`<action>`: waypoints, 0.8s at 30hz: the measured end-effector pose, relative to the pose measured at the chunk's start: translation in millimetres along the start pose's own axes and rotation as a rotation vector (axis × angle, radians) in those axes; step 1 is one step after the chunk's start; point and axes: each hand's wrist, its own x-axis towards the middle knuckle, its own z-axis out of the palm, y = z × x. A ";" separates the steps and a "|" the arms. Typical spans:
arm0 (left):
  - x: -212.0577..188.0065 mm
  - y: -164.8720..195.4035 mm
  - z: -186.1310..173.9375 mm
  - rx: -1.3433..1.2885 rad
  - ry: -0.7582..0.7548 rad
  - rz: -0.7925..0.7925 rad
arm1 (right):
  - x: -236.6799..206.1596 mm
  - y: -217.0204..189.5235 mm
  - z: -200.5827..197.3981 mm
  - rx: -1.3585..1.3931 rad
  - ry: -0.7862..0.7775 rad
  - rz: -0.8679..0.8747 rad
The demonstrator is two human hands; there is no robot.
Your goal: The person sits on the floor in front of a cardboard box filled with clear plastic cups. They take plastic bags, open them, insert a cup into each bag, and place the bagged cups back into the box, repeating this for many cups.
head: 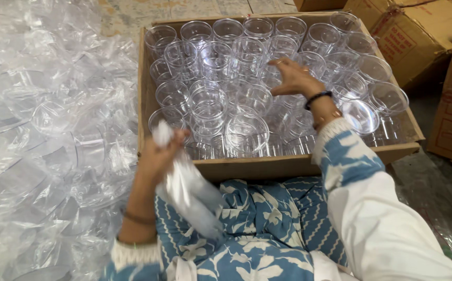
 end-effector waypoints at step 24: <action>123.7 -75.9 39.6 0.053 0.044 -0.064 | -43.6 45.1 -18.4 0.116 0.226 0.204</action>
